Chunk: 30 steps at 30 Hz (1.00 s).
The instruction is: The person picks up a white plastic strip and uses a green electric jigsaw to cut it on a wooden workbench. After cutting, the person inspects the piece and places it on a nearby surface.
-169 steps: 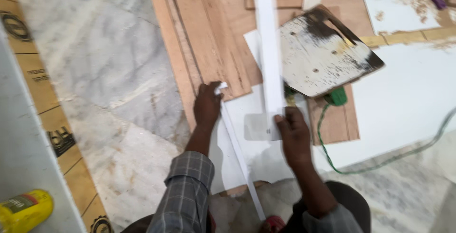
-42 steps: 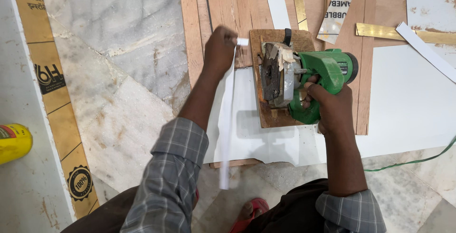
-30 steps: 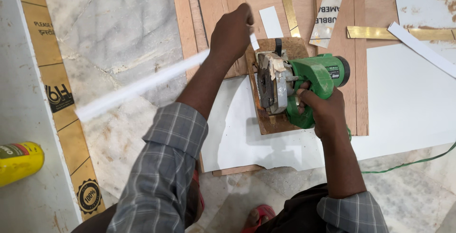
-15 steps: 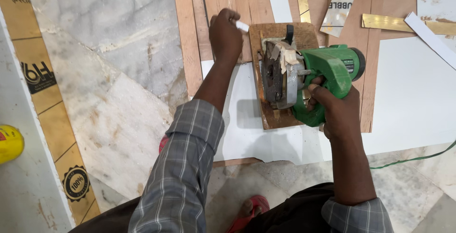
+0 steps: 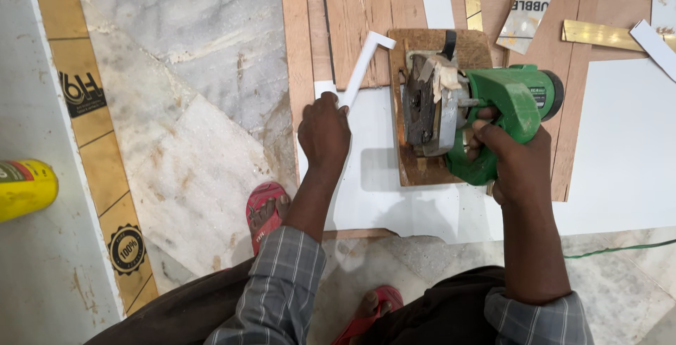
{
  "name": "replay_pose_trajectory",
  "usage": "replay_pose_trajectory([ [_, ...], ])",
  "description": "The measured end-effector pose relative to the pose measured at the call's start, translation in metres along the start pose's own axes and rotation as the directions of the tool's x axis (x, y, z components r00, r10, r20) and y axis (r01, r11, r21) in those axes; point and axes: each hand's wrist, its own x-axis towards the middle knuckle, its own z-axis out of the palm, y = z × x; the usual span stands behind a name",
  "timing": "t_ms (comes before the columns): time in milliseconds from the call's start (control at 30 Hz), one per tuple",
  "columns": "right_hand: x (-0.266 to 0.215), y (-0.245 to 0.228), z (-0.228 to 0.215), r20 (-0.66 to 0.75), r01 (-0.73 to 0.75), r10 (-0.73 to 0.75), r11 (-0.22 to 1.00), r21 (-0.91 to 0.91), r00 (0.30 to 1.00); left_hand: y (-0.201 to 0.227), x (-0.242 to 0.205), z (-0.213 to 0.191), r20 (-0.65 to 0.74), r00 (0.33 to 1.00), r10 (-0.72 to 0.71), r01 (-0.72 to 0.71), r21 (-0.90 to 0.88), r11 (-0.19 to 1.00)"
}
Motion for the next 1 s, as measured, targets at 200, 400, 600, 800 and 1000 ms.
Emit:
replay_pose_trajectory([
  [200,-0.001,0.000,0.002,0.013,0.017,-0.017,1.000,-0.001,1.000,-0.005,0.004,0.006,0.132,0.991,0.014,-0.020,0.038,0.999],
  [400,0.002,-0.011,0.001,0.010,0.012,-0.012,1.000,-0.019,1.000,-0.005,0.022,0.006,0.283,0.953,-0.108,0.142,-0.103,0.985],
  [600,-0.001,-0.013,0.006,0.050,0.024,-0.024,1.000,-0.015,0.998,-0.023,0.030,0.022,0.225,0.974,0.004,0.077,-0.350,0.934],
  [800,-0.001,-0.006,0.018,0.084,-0.042,0.040,0.999,0.024,0.996,-0.028,-0.045,0.035,0.436,0.896,-0.086,0.382,-0.656,0.651],
  [1000,-0.007,0.006,0.024,0.065,0.067,-0.069,0.997,0.035,0.995,-0.016,-0.049,0.026,0.487,0.872,-0.037,0.409,-0.686,0.602],
])
